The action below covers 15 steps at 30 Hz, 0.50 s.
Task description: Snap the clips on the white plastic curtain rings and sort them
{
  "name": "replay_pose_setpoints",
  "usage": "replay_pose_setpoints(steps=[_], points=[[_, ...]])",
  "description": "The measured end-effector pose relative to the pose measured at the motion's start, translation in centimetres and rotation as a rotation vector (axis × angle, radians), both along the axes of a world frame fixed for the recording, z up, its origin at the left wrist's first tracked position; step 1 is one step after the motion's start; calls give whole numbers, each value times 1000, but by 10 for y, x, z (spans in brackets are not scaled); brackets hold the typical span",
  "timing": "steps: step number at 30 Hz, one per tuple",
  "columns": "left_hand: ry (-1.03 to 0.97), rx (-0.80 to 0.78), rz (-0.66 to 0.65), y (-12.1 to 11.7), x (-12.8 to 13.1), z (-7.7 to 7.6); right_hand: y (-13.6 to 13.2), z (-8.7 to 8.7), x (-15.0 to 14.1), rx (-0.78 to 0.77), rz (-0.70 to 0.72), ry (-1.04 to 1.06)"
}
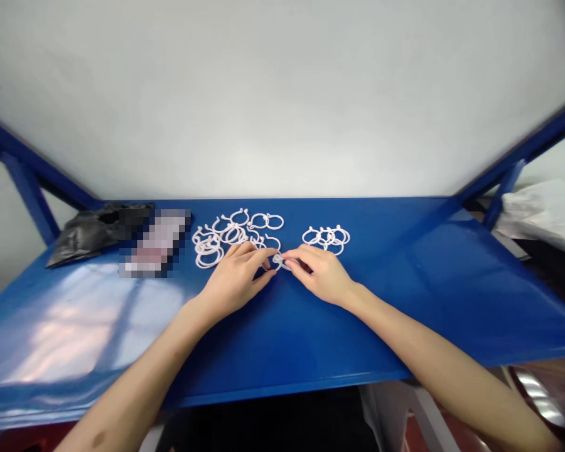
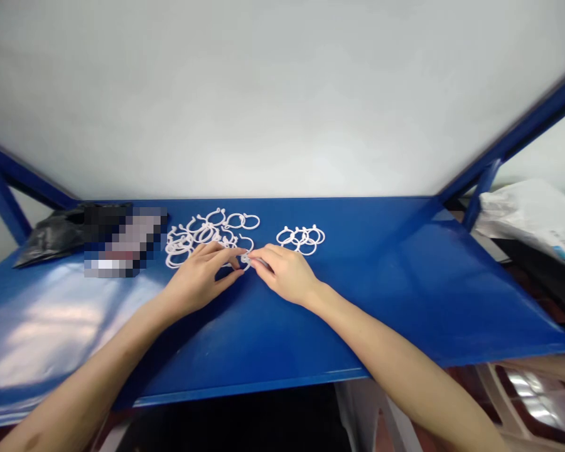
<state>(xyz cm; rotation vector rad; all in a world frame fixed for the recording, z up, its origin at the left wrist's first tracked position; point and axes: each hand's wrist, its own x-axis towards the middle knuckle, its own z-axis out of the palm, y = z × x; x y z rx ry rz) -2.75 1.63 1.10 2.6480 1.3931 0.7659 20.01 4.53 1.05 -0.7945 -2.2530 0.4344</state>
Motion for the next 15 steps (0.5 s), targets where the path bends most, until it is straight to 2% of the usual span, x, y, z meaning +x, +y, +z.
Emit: replay_pose_setpoints(steps=[8, 11, 15], points=[[3, 83, 43, 3, 0, -3, 6, -3, 3, 6, -37, -66], [36, 109, 67, 3, 0, -3, 6, -1, 5, -43, -73, -3], [0, 158, 124, 0, 4, 1, 3, 3, 2, -194, -87, 164]])
